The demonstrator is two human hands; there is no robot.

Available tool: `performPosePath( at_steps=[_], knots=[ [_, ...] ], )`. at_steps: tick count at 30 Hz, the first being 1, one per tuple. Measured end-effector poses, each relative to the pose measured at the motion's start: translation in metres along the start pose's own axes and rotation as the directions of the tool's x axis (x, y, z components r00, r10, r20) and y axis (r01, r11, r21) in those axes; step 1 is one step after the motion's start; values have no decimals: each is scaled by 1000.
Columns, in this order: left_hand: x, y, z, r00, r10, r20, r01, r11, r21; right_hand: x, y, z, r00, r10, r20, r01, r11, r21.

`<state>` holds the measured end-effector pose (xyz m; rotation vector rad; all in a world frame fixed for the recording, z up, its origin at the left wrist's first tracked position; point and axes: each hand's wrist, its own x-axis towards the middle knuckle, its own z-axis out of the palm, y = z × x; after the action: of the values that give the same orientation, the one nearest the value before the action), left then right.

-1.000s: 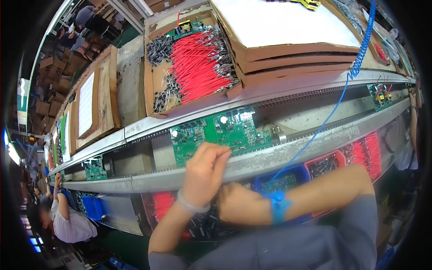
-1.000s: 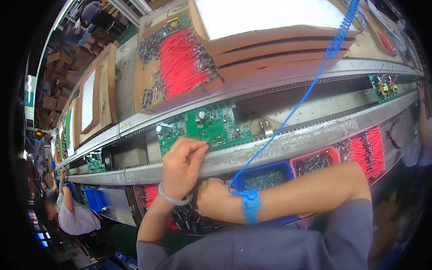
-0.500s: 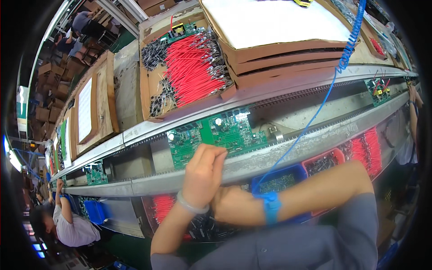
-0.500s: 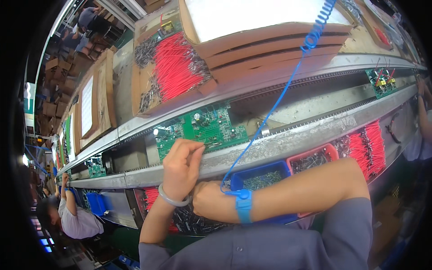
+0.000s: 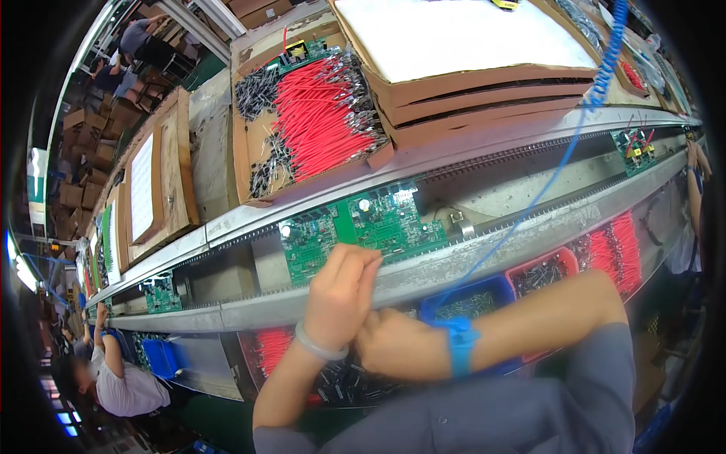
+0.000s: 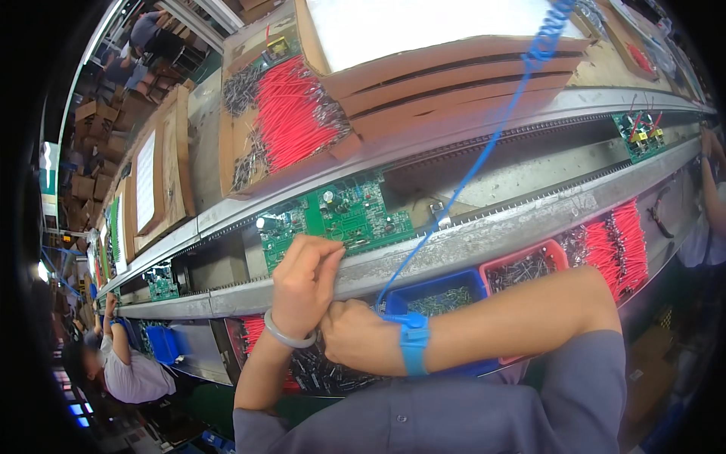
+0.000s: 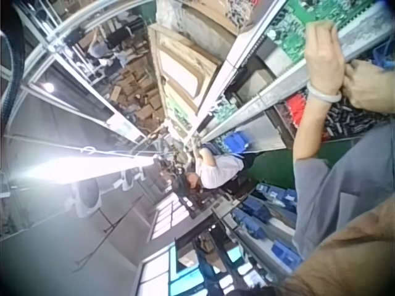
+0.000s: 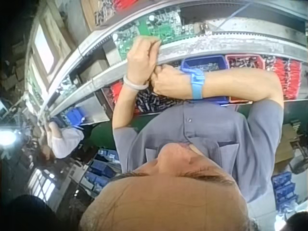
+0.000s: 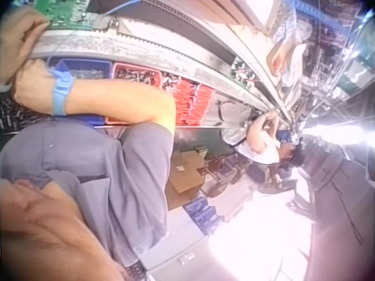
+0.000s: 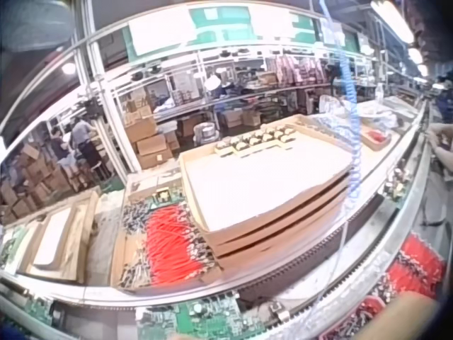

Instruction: The person assembles printed circuit boards on an assembly line by picking electronic components, wires, and transformers from bins and boxes and inserting them into the boards by hand.

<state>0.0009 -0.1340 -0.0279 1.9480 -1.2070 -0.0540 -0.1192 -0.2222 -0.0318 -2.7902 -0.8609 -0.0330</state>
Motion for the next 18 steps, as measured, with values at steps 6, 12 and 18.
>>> performPosePath(
  at_steps=[6,12,18],
  knots=[
    [-1,0,-5,1000,-8,15,9,1000,-9,-1,-1,-7,996,14,-91,-12,1000,24],
    [-1,-1,-3,1000,-23,16,24,1000,-18,-7,1,-16,994,23,-108,-13,996,91],
    [0,-2,-1,1000,5,26,-5,1000,1,-14,4,-25,993,34,-110,-25,996,86]
  ],
)
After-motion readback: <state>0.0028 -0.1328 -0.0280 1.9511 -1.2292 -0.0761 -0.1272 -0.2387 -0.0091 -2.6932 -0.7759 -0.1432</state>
